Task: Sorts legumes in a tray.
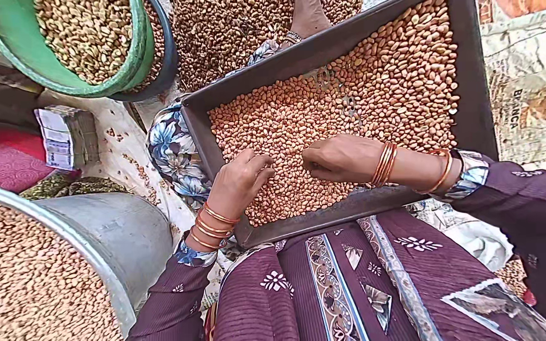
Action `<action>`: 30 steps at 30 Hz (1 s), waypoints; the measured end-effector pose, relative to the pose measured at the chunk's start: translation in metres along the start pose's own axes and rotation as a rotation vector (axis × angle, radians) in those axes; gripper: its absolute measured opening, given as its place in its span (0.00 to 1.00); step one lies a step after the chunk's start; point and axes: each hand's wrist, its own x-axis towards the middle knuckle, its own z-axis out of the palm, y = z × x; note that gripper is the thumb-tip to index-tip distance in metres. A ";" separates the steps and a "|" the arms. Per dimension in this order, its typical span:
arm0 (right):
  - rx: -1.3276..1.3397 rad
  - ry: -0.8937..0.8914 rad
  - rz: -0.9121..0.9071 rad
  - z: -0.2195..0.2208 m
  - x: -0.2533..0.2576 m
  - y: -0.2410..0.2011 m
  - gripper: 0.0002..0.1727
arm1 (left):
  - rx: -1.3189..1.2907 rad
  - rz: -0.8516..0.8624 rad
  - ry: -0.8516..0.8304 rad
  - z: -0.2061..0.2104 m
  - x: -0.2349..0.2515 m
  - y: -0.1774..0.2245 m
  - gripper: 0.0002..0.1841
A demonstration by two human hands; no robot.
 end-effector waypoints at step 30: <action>-0.136 0.043 0.136 -0.008 0.047 -0.024 0.12 | 0.492 -0.230 -0.207 -0.044 -0.001 -0.003 0.10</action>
